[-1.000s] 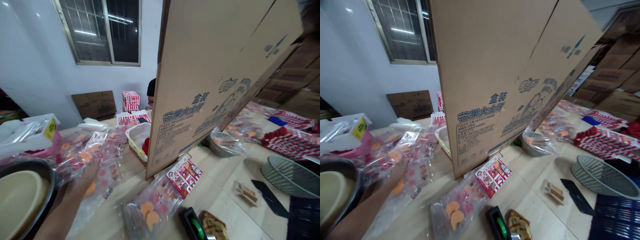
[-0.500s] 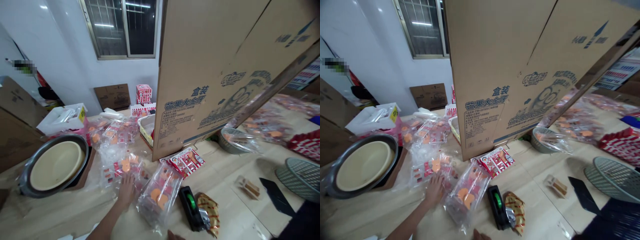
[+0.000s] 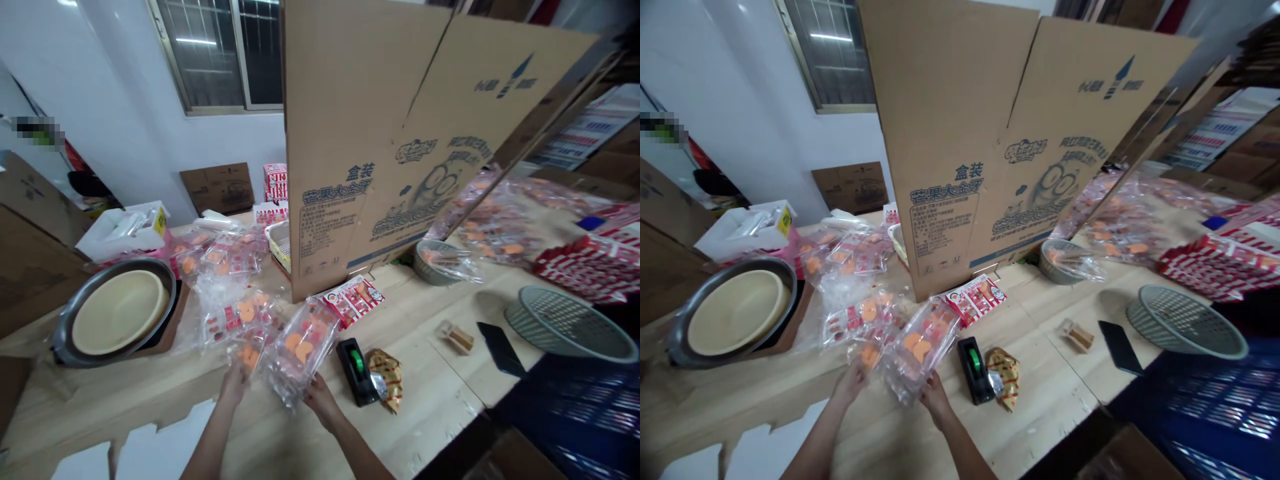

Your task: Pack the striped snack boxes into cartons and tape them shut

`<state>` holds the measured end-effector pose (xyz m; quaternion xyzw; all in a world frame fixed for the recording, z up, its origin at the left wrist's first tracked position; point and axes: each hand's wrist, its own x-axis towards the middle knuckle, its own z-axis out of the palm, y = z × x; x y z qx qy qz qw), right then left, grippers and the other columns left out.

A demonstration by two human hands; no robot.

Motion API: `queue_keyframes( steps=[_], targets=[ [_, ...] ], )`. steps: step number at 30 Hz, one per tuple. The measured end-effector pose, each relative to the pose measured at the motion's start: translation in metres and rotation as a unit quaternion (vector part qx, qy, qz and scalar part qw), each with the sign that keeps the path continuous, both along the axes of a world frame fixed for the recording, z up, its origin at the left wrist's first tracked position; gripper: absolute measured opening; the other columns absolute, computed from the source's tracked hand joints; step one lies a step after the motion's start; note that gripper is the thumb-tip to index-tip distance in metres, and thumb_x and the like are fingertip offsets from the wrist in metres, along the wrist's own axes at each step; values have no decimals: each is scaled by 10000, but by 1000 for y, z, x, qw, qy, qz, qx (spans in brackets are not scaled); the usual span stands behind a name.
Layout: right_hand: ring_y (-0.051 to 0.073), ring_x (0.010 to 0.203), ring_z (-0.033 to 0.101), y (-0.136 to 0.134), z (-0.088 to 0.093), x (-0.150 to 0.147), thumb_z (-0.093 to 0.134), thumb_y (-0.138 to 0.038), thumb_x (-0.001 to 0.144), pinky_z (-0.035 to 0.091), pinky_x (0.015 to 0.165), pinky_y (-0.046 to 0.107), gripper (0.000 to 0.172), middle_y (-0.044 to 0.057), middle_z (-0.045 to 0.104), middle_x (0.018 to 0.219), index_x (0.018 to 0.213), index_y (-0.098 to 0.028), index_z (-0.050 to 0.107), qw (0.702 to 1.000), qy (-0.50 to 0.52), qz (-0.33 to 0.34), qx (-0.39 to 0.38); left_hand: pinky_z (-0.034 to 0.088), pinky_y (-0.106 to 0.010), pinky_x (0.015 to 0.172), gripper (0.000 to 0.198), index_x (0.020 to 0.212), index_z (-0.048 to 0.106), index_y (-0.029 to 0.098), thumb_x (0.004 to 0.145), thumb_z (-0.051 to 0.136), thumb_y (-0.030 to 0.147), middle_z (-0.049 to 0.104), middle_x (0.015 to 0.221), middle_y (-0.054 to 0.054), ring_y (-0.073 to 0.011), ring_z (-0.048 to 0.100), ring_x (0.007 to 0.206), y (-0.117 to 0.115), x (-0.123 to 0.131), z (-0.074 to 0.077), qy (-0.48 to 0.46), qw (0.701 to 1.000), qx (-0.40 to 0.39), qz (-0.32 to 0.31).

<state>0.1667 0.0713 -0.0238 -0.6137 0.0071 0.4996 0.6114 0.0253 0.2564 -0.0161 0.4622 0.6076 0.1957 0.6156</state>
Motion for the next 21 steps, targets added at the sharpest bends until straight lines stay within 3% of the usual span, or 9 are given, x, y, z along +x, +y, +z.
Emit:
queue_keyframes(
  steps=[3, 5, 7, 9, 12, 16, 19, 21],
  targets=[
    [133, 761, 570, 16, 3, -9, 643, -319, 505, 436, 646, 251, 641, 35, 599, 1004, 1124, -243, 492, 1000, 2, 30, 9, 508, -303, 668, 255, 1041, 533, 125, 881, 476, 316, 581, 957, -54, -132, 581, 777, 38, 6, 15, -43, 997, -29, 50],
    [131, 700, 564, 21, 4, -16, 651, -277, 491, 429, 603, 259, 660, 40, 595, 982, 1134, -245, 506, 999, -12, 52, -10, 510, -299, 671, 251, 1051, 528, 126, 884, 473, 305, 581, 970, -54, -130, 583, 785, 57, 9, 27, -71, 994, -29, 72],
    [130, 620, 545, 17, 9, -18, 660, -241, 472, 422, 570, 279, 617, 39, 602, 895, 1081, -218, 563, 996, -41, 67, -30, 509, -289, 659, 231, 1035, 531, 122, 885, 472, 288, 586, 943, -47, -123, 584, 762, 65, 10, 34, -83, 993, -31, 76],
    [139, 592, 537, 5, 19, -12, 665, -227, 464, 427, 579, 298, 481, 29, 604, 793, 943, -188, 635, 993, -86, 67, -34, 506, -279, 649, 192, 1001, 536, 114, 883, 472, 252, 594, 897, -38, -114, 585, 730, 56, 11, 35, -83, 994, -37, 60],
    [162, 601, 555, -30, 48, 18, 670, -274, 490, 446, 634, 319, 288, 15, 606, 671, 760, -176, 676, 986, -158, 51, -11, 500, -268, 665, 127, 927, 544, 113, 846, 495, 199, 616, 824, -38, -114, 601, 695, 12, 8, 25, -62, 997, -46, 8],
    [196, 644, 600, -102, 92, 82, 643, -424, 572, 471, 664, 342, 330, 23, 637, 677, 796, -183, 666, 969, -244, -36, -14, 478, -270, 610, 193, 740, 563, 152, 686, 626, 326, 627, 695, -41, -157, 606, 613, -91, 2, -3, 8, 990, -64, -129],
    [213, 686, 624, -160, 114, 119, 632, -494, 590, 479, 706, 365, 382, 53, 657, 743, 799, -174, 633, 943, -298, -142, -51, 469, -293, 610, 220, 702, 585, 186, 618, 643, 381, 634, 682, -25, -169, 597, 592, -175, 1, -21, 55, 953, -77, -289],
    [220, 666, 630, -194, 124, 131, 640, -527, 579, 486, 695, 376, 425, 65, 656, 733, 795, -162, 617, 922, -321, -205, -73, 460, -284, 640, 120, 642, 589, 213, 592, 648, 305, 615, 606, 12, -165, 589, 599, -217, 4, -26, 76, 907, -76, -407]
  ],
)
